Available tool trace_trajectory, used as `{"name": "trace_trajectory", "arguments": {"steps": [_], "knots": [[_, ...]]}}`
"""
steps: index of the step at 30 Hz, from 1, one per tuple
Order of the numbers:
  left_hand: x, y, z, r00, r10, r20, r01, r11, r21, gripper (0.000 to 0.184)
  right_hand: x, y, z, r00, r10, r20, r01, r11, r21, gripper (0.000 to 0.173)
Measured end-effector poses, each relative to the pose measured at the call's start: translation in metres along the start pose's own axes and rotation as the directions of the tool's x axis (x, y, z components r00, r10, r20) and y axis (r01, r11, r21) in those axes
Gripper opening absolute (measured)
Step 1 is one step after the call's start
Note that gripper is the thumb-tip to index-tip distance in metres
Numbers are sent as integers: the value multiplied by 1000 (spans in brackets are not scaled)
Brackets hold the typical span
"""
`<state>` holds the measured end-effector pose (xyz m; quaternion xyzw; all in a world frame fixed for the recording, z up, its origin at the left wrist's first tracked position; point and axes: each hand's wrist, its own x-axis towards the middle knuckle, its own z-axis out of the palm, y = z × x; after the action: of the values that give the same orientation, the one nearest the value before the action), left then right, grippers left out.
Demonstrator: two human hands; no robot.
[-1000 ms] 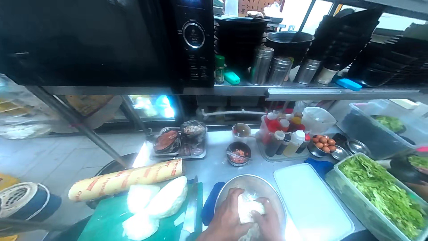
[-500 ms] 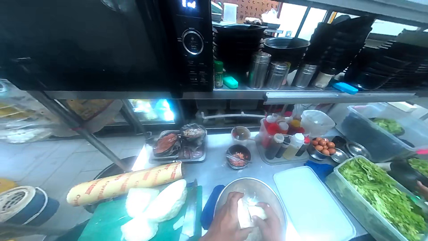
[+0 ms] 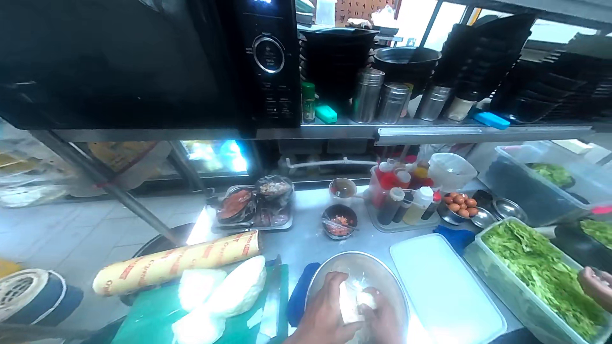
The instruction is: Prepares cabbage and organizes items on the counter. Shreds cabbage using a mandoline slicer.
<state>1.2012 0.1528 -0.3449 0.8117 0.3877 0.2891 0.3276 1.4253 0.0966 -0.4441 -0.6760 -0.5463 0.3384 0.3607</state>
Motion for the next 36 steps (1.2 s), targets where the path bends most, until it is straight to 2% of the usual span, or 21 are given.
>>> {"name": "trace_trajectory", "arguments": {"steps": [2, 4, 6, 10, 15, 20, 31, 33, 36], "knots": [[0, 0, -1, 1000, 14, -12, -14, 1000, -1, 102, 1, -4, -5, 1000, -4, 23, 4, 1000, -15, 40], [0, -2, -1, 1000, 11, -24, -11, 1000, 1, 103, -5, -32, -11, 995, -97, 8, 96, 994, 54, 38], [0, -3, 2, 1000, 1, -20, -1, 1000, 6, 103, -8, -38, -9, 989, -144, -21, 146, 985, 97, 36], [0, 0, 1, 1000, 12, -21, -12, 1000, 11, 102, 4, 8, 3, 1000, -5, -7, 5, 1000, -15, 39], [-1, -3, 1, 1000, -2, -22, 2, 1000, 6, 102, -8, -38, -6, 993, -120, -16, 121, 985, 124, 36], [-2, -1, 1, 999, 11, -33, -11, 1000, 7, 102, 7, 12, 5, 999, 32, 9, -31, 999, -35, 41], [-2, 1, 0, 1000, -15, -21, 15, 1000, 18, 102, -3, 3, 3, 998, 68, 6, -68, 998, -12, 48], [-2, 0, 1, 1000, -7, -24, 7, 1000, 17, 102, -7, -12, -1, 999, 34, -37, -33, 999, 30, 44], [-1, -3, 3, 999, 14, -40, -13, 1000, 23, 103, -11, -46, -8, 987, -138, -81, 147, 983, 112, 38]]}}
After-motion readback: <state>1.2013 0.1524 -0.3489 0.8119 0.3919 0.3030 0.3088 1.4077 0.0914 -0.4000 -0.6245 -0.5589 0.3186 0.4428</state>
